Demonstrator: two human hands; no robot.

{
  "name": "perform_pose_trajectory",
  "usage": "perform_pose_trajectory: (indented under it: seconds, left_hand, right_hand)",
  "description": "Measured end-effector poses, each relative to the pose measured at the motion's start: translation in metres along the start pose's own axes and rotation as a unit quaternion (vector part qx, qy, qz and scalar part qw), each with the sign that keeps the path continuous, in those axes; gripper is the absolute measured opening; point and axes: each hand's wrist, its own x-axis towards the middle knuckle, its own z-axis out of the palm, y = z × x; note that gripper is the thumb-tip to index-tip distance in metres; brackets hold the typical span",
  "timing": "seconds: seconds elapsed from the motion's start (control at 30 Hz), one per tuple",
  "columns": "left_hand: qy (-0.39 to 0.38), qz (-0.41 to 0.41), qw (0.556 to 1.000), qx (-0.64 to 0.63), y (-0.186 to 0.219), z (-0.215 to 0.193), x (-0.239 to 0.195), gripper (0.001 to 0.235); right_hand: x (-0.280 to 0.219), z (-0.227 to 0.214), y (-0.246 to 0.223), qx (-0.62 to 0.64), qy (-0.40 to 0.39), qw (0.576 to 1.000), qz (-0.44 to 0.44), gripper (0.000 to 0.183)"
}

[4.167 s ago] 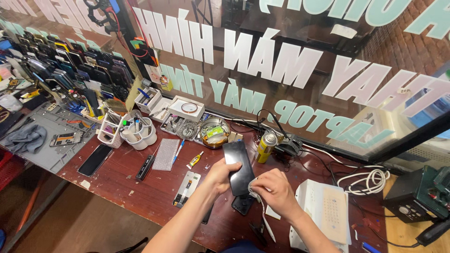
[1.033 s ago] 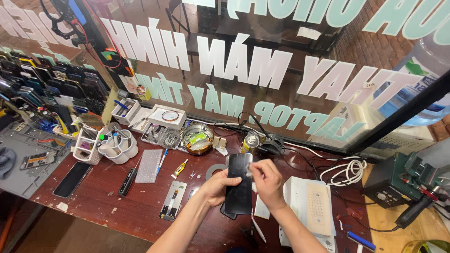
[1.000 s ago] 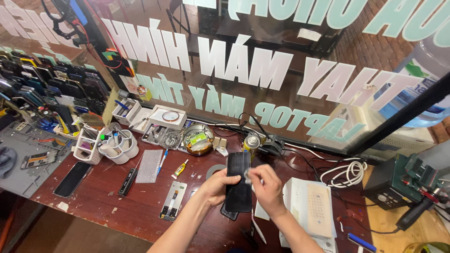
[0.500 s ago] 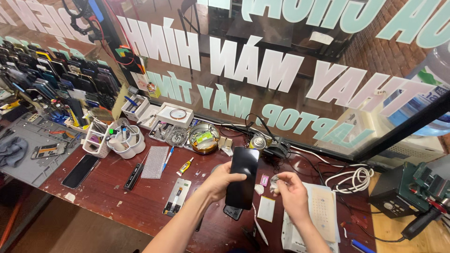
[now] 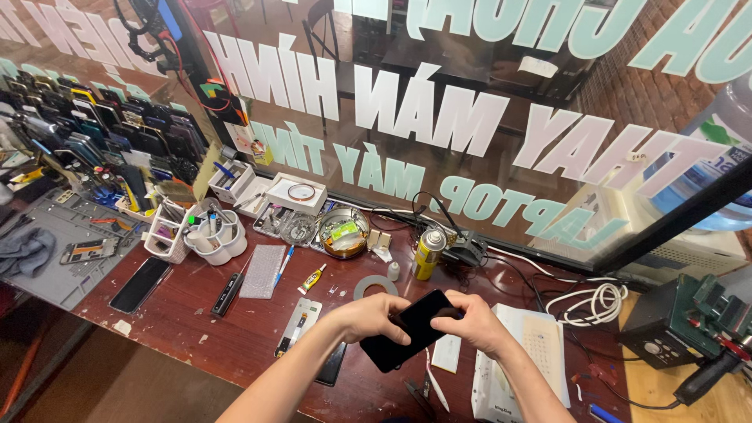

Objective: The person disassembles a smartphone, removes the battery, cleans the back cover with a cloth, and reassembles the device by reconnecting internal components and securing the back cover. The work is performed on a cluttered workbench with various tools and parts visible.

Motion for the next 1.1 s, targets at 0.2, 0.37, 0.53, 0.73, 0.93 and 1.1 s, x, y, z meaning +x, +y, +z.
perform_pose_trajectory:
  seconds: [0.2, 0.37, 0.53, 0.73, 0.93, 1.1]
  left_hand:
    - [-0.053, -0.022, 0.966, -0.254, -0.005, -0.019, -0.013, 0.055]
    - [0.018, 0.097, 0.856, -0.508, -0.003, -0.006, -0.019, 0.093]
    - [0.219, 0.187, 0.844, -0.453, -0.032, 0.037, 0.016, 0.054]
    - [0.398, 0.182, 0.75, -0.496, -0.059, 0.011, 0.046, 0.034]
    - [0.438, 0.192, 0.777, -0.408, -0.064, -0.026, 0.019, 0.028]
    - [0.373, 0.166, 0.787, -0.463, -0.054, -0.025, 0.014, 0.029]
  right_hand:
    - [0.008, 0.011, 0.037, 0.217, 0.031, 0.972, 0.082, 0.017]
    - [0.02, 0.027, 0.064, 0.47, 0.16, 0.861, 0.113, 0.018]
    - [0.03, 0.073, 0.076, 0.501, 0.199, 0.833, 0.126, 0.017]
    - [0.027, 0.088, 0.094, 0.46, 0.076, 0.88, 0.092, 0.028]
    - [0.062, 0.008, 0.116, 0.117, 0.243, 0.954, 0.128, 0.034]
    - [0.121, -0.032, 0.093, -0.096, 0.324, 0.941, -0.005, 0.021]
